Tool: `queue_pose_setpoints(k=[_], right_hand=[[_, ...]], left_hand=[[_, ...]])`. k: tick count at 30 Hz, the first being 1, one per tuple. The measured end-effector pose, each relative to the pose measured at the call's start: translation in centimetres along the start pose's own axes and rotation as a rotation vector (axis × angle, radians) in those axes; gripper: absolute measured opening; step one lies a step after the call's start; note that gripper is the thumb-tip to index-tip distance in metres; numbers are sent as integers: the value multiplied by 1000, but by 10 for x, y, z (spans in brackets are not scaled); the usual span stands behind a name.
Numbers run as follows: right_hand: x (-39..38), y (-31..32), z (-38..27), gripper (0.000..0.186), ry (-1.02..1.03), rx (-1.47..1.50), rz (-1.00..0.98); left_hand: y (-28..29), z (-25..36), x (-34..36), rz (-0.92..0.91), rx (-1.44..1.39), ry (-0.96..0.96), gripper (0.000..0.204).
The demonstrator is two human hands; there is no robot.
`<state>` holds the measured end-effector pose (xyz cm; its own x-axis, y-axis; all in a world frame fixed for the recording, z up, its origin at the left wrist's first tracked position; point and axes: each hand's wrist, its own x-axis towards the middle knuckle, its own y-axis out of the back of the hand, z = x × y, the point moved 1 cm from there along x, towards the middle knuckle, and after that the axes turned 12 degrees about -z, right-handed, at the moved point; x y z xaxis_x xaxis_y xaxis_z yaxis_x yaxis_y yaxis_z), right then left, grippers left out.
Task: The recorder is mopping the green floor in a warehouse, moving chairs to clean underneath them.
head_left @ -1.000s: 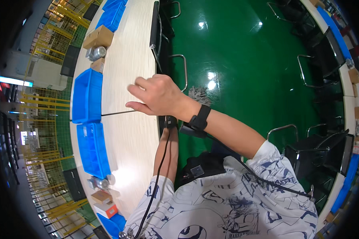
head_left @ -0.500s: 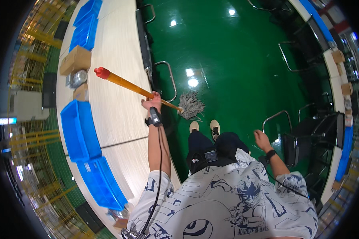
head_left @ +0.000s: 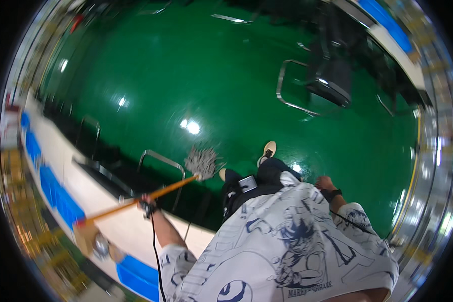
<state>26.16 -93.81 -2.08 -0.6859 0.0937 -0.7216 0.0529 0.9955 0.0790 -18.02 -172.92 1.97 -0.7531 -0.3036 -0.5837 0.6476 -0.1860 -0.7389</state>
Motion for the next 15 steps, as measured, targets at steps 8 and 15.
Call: queue_pose_setpoints(k=[8,15], right_hand=[[-9,33,-21,33,-96,-252,209],[57,147,-289,39,287,-189,830]], left_hand=[[-67,-164,26,-174,321,371,38],[-275,-465,-46,29,1061,690,26]])
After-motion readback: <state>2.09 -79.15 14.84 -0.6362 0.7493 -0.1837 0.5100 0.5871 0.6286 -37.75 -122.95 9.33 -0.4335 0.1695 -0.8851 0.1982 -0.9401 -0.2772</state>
